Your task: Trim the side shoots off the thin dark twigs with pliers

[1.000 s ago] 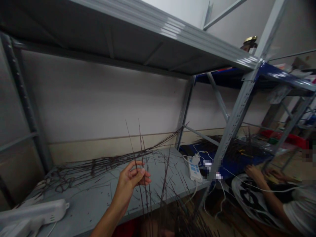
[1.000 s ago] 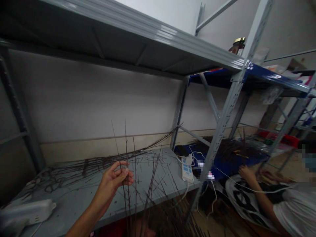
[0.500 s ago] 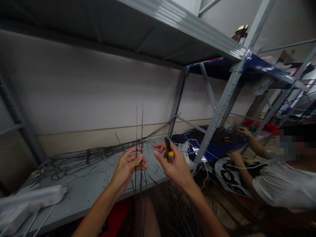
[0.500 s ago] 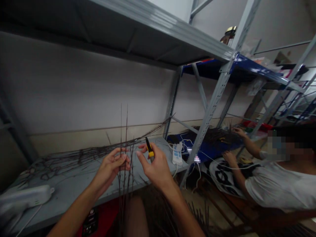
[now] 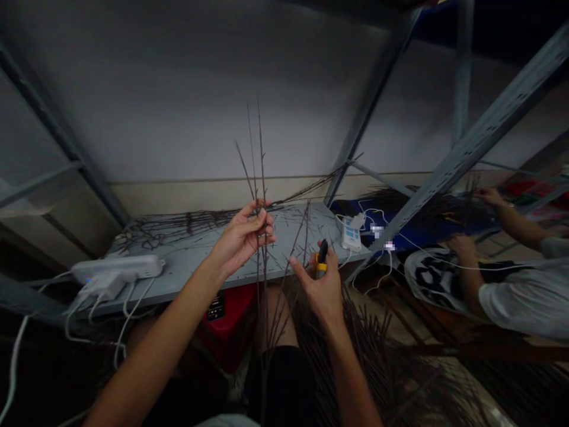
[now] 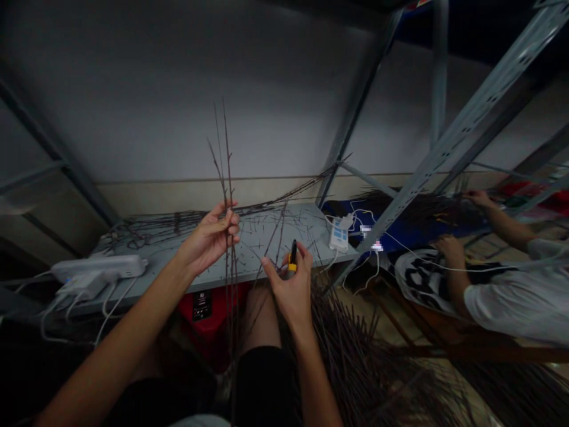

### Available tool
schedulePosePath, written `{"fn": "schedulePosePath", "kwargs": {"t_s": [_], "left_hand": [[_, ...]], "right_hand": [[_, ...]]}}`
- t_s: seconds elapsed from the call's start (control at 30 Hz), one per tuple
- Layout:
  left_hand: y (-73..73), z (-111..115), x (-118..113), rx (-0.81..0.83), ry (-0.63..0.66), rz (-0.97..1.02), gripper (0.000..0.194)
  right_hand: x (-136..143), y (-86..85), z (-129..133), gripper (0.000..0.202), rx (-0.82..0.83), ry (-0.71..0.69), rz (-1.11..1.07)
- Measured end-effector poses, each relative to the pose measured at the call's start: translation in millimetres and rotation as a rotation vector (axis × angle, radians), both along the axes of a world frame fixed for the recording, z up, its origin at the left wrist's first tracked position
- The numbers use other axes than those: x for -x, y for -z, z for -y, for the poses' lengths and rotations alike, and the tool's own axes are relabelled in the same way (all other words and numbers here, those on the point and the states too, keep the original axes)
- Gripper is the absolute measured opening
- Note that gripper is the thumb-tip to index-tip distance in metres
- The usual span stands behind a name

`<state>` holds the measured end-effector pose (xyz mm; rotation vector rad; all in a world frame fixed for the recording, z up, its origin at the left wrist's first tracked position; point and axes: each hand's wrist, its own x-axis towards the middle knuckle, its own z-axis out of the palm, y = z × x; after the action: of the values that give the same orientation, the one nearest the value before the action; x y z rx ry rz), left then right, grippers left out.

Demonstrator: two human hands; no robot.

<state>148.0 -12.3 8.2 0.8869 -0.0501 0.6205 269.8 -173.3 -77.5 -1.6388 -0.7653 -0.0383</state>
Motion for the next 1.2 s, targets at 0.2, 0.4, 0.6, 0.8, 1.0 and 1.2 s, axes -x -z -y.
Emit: {"fn": "schedulePosePath", "kwargs": {"t_s": [0.2,0.4,0.6,0.8,1.0,1.2], "left_hand": [[6.4,-4,-7,0.056,-0.043,0.016,0.023],[20.4,-12,-19,0.112,-0.052,-0.020,0.023],[45.3,-33,-22,0.042,-0.202,-0.082,0.027],[63.1,-48,-21,0.017,-0.244,-0.145,0.030],[75.7,-43,-16,-0.034,-0.255,-0.205,0.033],[90.0,-37,5,-0.025,-0.366,-0.239,0.035]], "right_hand": [[40,56.4,22,0.064,-0.060,0.056,-0.214],[73,73.5,37,0.039,-0.051,-0.250,-0.572],[75,68.2,27,0.036,-0.068,-0.289,-0.567],[73,79.3,21,0.037,-0.122,-0.278,-0.587],[75,89.4,22,0.037,-0.171,-0.253,-0.606],[71,98.7,23,0.041,-0.196,-0.144,-0.627]]}}
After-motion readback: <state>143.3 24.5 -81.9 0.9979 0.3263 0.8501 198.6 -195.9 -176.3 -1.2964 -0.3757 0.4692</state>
